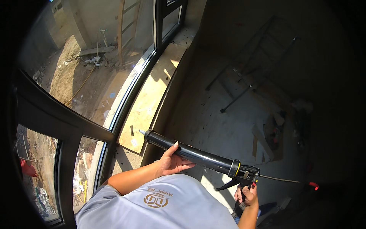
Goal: The person applies sealant along the interior edges of a curved window frame using a caulking gun. They pause to smooth the bead with their finger, then continue applying sealant to adjacent sections of the frame.
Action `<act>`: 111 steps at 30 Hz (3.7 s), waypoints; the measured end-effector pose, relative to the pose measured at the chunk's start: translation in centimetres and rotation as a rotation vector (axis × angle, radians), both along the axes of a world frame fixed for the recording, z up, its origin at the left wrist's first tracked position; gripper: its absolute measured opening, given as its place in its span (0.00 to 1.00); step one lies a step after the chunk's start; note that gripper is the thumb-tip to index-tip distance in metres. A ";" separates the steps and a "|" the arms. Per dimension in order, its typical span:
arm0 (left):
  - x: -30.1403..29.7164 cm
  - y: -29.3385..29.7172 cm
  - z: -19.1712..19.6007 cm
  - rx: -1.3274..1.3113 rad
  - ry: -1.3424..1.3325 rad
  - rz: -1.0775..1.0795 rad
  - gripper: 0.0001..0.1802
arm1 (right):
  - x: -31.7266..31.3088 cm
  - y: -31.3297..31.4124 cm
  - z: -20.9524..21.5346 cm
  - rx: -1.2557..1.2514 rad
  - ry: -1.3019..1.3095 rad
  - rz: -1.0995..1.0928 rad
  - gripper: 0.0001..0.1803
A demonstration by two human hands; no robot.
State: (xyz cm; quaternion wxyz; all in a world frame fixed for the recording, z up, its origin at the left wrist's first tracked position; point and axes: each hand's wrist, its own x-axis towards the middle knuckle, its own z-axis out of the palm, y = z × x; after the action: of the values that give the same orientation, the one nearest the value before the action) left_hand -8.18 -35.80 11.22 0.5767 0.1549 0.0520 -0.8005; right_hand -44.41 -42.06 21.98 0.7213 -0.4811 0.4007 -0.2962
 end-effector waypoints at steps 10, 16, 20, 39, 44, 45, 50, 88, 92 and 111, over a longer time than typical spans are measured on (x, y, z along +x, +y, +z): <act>0.6 -22.1 4.6 -0.186 -0.025 0.044 0.20 | 2.2 -11.8 -5.3 -0.339 0.083 -0.153 0.33; 1.0 -35.0 6.3 -0.187 -0.328 0.154 0.17 | 4.3 -20.7 -15.6 -0.045 0.253 -0.534 0.26; 2.1 -44.4 6.8 -0.226 -0.433 0.322 0.15 | 3.4 -27.9 -20.3 0.052 0.548 -0.161 0.29; 11.9 -62.1 4.6 -0.257 -1.260 0.817 0.24 | -2.3 -78.8 -22.4 -0.265 1.037 0.064 0.47; 10.7 -63.8 0.2 0.145 -1.423 0.638 0.09 | -0.4 -94.3 -21.9 -0.443 0.972 -0.244 0.56; 10.0 -63.4 -0.5 0.247 -1.517 0.564 0.14 | -0.1 -97.3 -21.8 -0.453 0.956 -0.343 0.58; 4.0 -60.6 -2.5 0.493 -1.646 0.495 0.26 | 2.3 -109.7 -21.9 -0.664 0.662 -0.621 0.55; -13.5 -57.4 -4.7 1.121 -1.552 0.096 0.12 | -36.2 -124.7 -27.7 -0.402 0.316 -0.500 0.22; -12.0 -56.8 -5.7 1.178 -1.576 -0.009 0.19 | -37.1 -126.1 -28.7 -0.409 0.550 -0.548 0.27; 21.5 -51.3 -8.9 1.329 -1.940 -0.353 0.39 | -10.8 -93.8 -38.8 -0.053 1.115 0.436 0.23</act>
State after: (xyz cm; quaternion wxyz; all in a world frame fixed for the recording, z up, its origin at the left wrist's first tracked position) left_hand 13.33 -87.06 2.36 0.0637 0.9700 -0.0232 -0.2335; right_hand -55.16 -135.83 -16.81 0.4342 -0.6530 0.6032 0.1459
